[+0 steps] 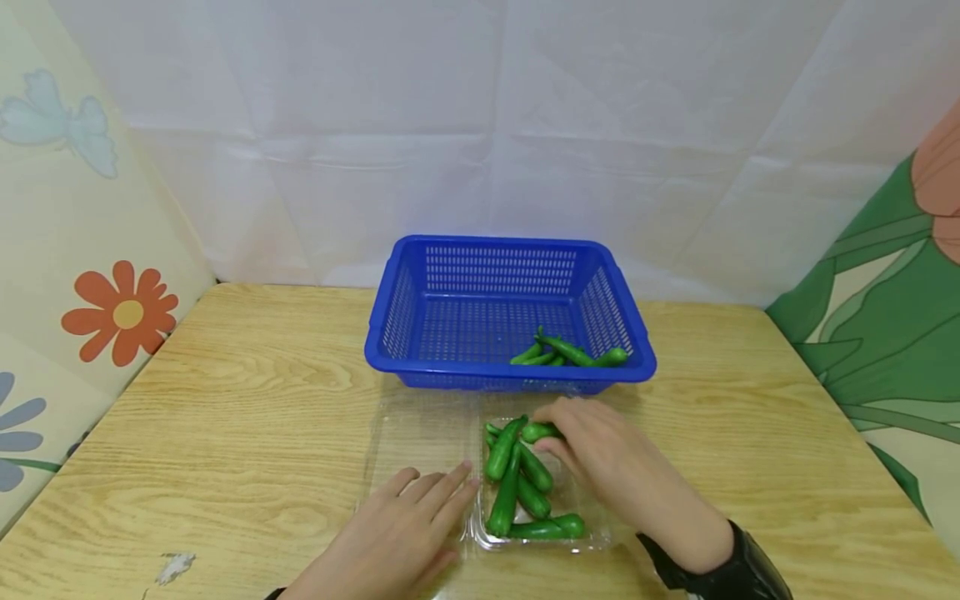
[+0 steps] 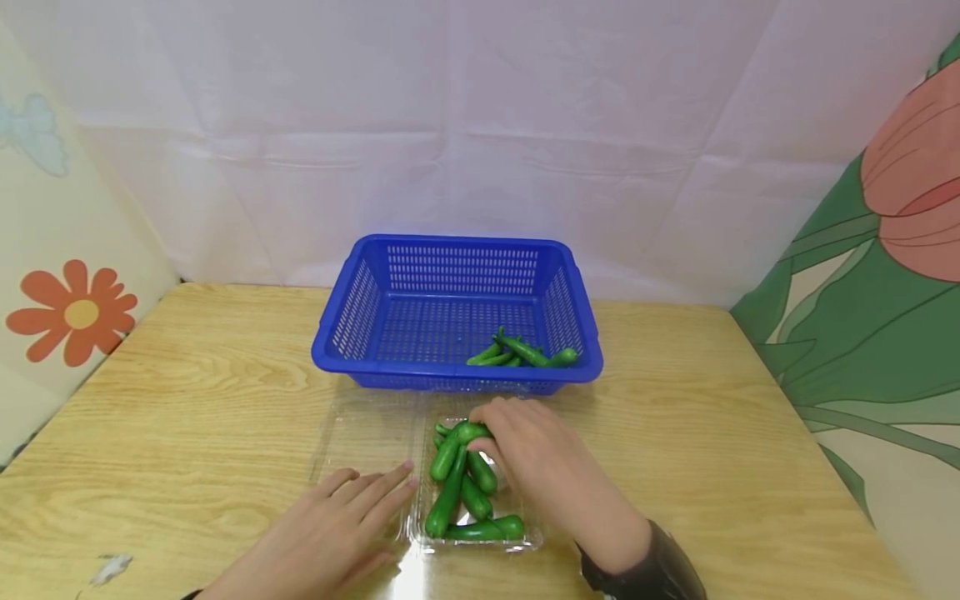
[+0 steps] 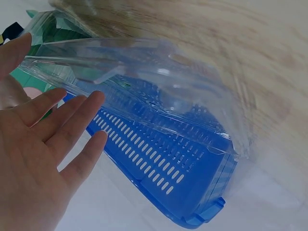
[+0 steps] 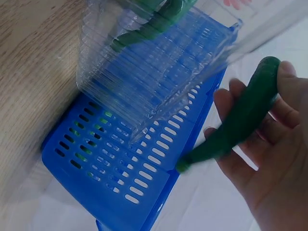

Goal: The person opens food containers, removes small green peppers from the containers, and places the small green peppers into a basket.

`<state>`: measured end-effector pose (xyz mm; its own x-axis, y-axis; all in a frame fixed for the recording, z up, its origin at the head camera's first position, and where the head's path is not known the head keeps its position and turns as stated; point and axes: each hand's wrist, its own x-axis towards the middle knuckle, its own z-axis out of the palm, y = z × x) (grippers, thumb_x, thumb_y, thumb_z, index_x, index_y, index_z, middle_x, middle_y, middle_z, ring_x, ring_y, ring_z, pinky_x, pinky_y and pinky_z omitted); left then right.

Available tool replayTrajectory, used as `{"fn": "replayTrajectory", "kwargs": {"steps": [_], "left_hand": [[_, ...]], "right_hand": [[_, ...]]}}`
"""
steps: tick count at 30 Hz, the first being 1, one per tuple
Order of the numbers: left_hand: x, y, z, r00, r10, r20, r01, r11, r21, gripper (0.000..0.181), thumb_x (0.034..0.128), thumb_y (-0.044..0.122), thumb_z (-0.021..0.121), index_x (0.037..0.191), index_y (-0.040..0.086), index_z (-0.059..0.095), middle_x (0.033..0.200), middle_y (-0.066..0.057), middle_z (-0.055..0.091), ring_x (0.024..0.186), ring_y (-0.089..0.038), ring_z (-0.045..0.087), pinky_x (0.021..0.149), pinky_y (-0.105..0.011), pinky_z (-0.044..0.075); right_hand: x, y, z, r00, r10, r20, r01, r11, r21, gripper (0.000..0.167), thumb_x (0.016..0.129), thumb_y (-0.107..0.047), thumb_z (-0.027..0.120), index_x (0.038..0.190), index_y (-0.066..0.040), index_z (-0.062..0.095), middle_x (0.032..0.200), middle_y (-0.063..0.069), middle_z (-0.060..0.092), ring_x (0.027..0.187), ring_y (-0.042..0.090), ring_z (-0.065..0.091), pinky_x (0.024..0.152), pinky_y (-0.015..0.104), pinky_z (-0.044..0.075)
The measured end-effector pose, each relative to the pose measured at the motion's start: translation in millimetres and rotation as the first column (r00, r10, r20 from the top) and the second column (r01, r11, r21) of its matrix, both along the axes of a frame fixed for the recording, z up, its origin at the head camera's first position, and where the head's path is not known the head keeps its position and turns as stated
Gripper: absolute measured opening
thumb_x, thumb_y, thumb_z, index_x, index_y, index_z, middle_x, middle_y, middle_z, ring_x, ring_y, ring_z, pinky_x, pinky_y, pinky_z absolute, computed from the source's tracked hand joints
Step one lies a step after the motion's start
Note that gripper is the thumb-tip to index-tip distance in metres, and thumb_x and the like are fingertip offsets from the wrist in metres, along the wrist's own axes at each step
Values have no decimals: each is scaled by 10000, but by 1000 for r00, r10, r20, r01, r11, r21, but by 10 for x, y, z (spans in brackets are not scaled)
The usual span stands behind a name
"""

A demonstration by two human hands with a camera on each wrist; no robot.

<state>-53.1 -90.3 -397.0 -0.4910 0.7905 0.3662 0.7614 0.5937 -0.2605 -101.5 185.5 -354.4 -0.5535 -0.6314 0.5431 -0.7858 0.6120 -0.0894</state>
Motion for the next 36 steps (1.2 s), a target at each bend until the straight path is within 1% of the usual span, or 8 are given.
{"fn": "replayTrajectory", "kwargs": {"steps": [4, 8, 12, 14, 18, 26, 33, 36], "left_hand": [[1, 4, 6, 1000, 0, 6, 1, 1000, -1, 666, 833, 478, 670, 1357, 80, 567, 1371, -62, 587, 1169, -162, 589, 885, -340, 468], [1, 5, 11, 1000, -2, 8, 2, 1000, 0, 665, 831, 479, 675, 1354, 80, 570, 1369, -63, 589, 1169, -161, 590, 880, -340, 469], [-1, 2, 15, 1000, -2, 4, 2, 1000, -1, 659, 828, 480, 675, 1345, 82, 578, 1363, -65, 593, 1167, -162, 593, 879, -336, 469], [-1, 2, 17, 1000, -3, 4, 3, 1000, -3, 658, 828, 480, 674, 1344, 82, 578, 1362, -66, 594, 1167, -162, 593, 880, -335, 469], [-2, 2, 23, 1000, -3, 7, 3, 1000, -2, 656, 827, 478, 675, 1341, 81, 579, 1360, -67, 595, 1165, -164, 594, 882, -334, 469], [-3, 4, 16, 1000, -5, 16, 5, 1000, -2, 656, 830, 474, 674, 1345, 80, 576, 1365, -66, 591, 1167, -162, 591, 883, -331, 466], [-3, 5, 12, 1000, -11, 10, 11, 1000, 12, 658, 818, 469, 681, 1336, 77, 581, 1356, -69, 596, 1157, -164, 596, 881, -330, 465], [-2, 5, 12, 1000, -14, 6, 14, 1000, 13, 655, 816, 468, 682, 1332, 76, 584, 1353, -70, 598, 1152, -163, 598, 877, -329, 465]], "right_hand": [[-13, -7, 22, 998, 13, -58, -15, 999, -33, 409, 1044, -396, 376, 1079, -72, 624, 934, -31, 631, 822, 125, 607, 719, 311, 534], [-35, -8, 54, 991, -32, -133, 24, 998, -59, 437, 1037, -431, 387, 1060, -81, 648, 933, -14, 650, 798, 149, 609, 676, 328, 522], [-50, 7, 88, 977, -88, -195, 71, 993, -92, 455, 1032, -442, 410, 1053, -73, 676, 959, 21, 675, 806, 190, 636, 686, 371, 531], [-54, 18, 100, 974, -100, -204, 78, 991, -111, 454, 1033, -428, 419, 1062, -61, 684, 978, 39, 680, 825, 209, 646, 712, 386, 538], [-62, 41, 103, 977, -103, -186, 76, 986, -148, 427, 1044, -364, 428, 1097, -22, 678, 1005, 77, 680, 876, 252, 646, 777, 407, 530], [-82, 102, 111, 983, -130, -132, 106, 979, -172, 431, 1062, -290, 379, 1128, 33, 657, 1063, 151, 678, 1017, 328, 616, 969, 400, 424], [-119, 145, 128, 970, -156, -184, 119, 973, -196, 433, 1062, -294, 374, 1102, 23, 667, 1039, 147, 688, 989, 338, 616, 918, 429, 443], [-126, 165, 124, 967, -167, -191, 128, 971, -200, 432, 1066, -283, 360, 1127, 12, 670, 1059, 148, 688, 998, 340, 616, 923, 426, 443]]}}
